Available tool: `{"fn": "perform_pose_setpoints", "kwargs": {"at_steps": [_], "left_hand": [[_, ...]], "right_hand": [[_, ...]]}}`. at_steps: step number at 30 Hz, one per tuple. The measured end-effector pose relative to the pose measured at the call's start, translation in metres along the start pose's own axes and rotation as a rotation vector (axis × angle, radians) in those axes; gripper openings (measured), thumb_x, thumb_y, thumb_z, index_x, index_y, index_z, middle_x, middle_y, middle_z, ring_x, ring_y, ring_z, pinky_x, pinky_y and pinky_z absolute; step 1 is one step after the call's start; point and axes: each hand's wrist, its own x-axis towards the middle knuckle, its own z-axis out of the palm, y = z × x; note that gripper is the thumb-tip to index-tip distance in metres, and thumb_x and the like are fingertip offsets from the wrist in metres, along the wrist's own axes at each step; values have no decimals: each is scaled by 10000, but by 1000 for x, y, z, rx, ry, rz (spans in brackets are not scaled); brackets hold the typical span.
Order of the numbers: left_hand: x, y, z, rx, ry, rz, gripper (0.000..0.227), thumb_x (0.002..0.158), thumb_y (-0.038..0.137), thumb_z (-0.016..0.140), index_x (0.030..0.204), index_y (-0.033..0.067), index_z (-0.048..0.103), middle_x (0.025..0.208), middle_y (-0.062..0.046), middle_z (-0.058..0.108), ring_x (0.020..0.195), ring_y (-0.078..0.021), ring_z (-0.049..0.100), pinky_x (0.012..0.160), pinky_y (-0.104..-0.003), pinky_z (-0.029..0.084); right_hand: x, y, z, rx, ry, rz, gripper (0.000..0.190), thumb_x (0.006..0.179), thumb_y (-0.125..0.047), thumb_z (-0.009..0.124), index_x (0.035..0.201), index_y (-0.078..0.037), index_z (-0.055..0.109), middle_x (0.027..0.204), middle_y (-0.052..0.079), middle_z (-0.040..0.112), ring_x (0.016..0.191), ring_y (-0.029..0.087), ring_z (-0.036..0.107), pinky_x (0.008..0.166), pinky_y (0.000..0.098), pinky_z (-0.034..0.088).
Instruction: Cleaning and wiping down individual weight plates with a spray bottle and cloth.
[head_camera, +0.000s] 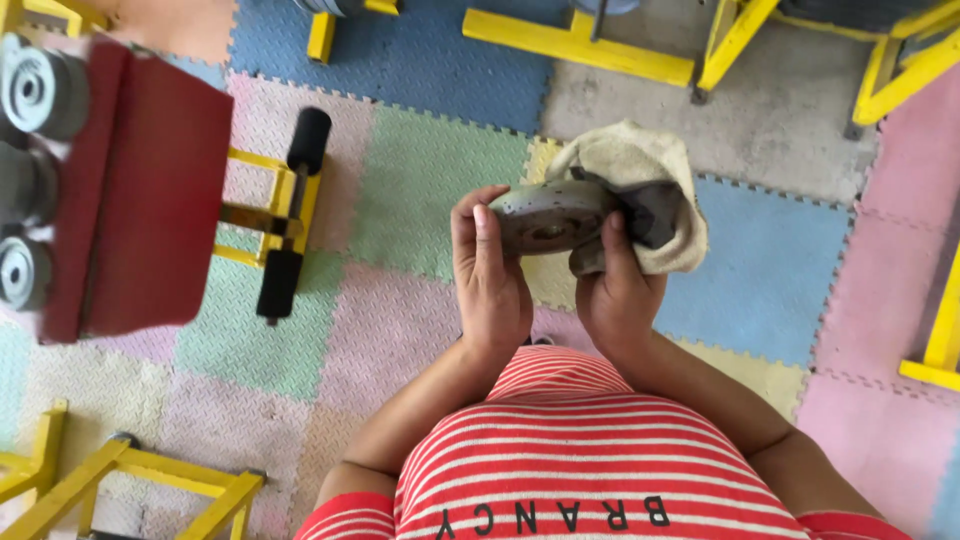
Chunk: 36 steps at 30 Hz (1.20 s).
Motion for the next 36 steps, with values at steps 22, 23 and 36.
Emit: {"fn": "perform_pose_setpoints", "kwargs": {"at_steps": [22,23,36], "left_hand": [[258,30,-30,55,211,165,259,1168,213,455,1378,70,507,1311,-106,576,1237,-184,551,1110,-357,445],[273,29,-25,55,220,178,264,1165,219,454,1376,69,504,1306,-111,580,1228,-190,557,1100,-359,453],[455,10,2,54,371,325,266,1164,240,473,1359,60,488,1278,-108,589,1203,-185,566,1086,-346,459]], "right_hand": [[258,118,128,-13,-182,241,346,1078,-53,601,1419,-50,539,1387,84,616,1284,222,602,1136,411,498],[275,120,134,-24,-205,238,348,1082,-52,606,1423,-52,537,1394,80,610,1293,218,595,1151,407,490],[471,154,200,-68,-448,371,376,1080,-50,613,1446,-58,526,1401,74,607,1309,208,582,1170,388,459]]}}
